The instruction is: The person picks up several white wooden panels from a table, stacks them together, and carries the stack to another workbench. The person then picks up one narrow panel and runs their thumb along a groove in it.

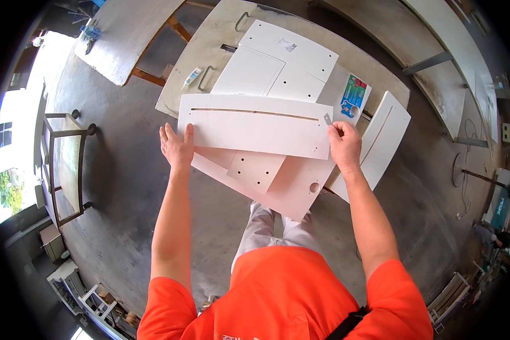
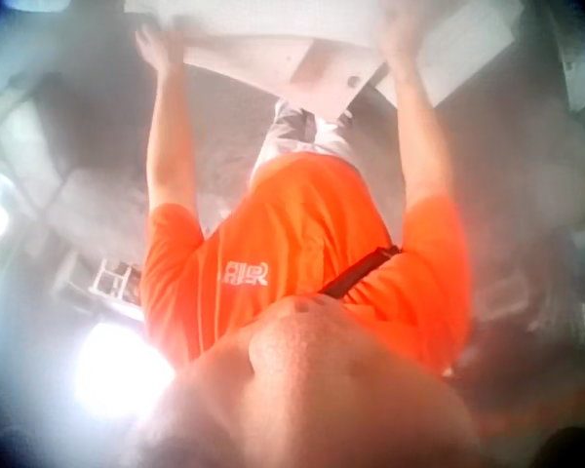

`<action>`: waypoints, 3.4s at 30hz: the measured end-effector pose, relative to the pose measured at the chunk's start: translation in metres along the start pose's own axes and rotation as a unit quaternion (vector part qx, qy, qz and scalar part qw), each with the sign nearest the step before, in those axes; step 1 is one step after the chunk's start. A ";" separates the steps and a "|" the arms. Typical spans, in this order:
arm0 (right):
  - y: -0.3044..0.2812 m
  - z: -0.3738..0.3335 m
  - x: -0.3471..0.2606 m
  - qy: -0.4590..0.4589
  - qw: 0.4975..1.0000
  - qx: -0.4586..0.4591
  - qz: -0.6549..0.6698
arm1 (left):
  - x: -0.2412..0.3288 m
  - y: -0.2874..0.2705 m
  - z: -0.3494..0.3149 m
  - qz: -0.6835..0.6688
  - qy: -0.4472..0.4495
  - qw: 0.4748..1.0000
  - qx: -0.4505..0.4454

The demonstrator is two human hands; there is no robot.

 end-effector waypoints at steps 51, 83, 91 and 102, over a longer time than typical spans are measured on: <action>0.036 -0.211 0.052 0.327 0.759 -0.043 0.562 | 0.188 0.091 -0.181 0.077 0.331 0.919 -0.202; 0.054 -0.128 -0.123 0.141 0.751 -0.047 0.643 | 0.075 -0.082 -0.083 -0.273 0.179 0.899 -0.291; 0.019 -0.108 -0.113 0.109 0.679 -0.015 0.726 | 0.145 -0.040 -0.184 -0.028 0.592 0.795 -0.127; 0.019 -0.113 0.013 0.293 0.867 0.050 0.400 | 0.112 0.035 -0.160 0.023 0.412 0.886 -0.211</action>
Point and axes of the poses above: each hand's wrist, its own z-axis towards the middle knuckle, its own y-axis out of the palm, x = y × z, the point moved 7 cm from there along z, towards the middle knuckle, and after that the axes turned 13 degrees about -x, right-handed, at the moved point
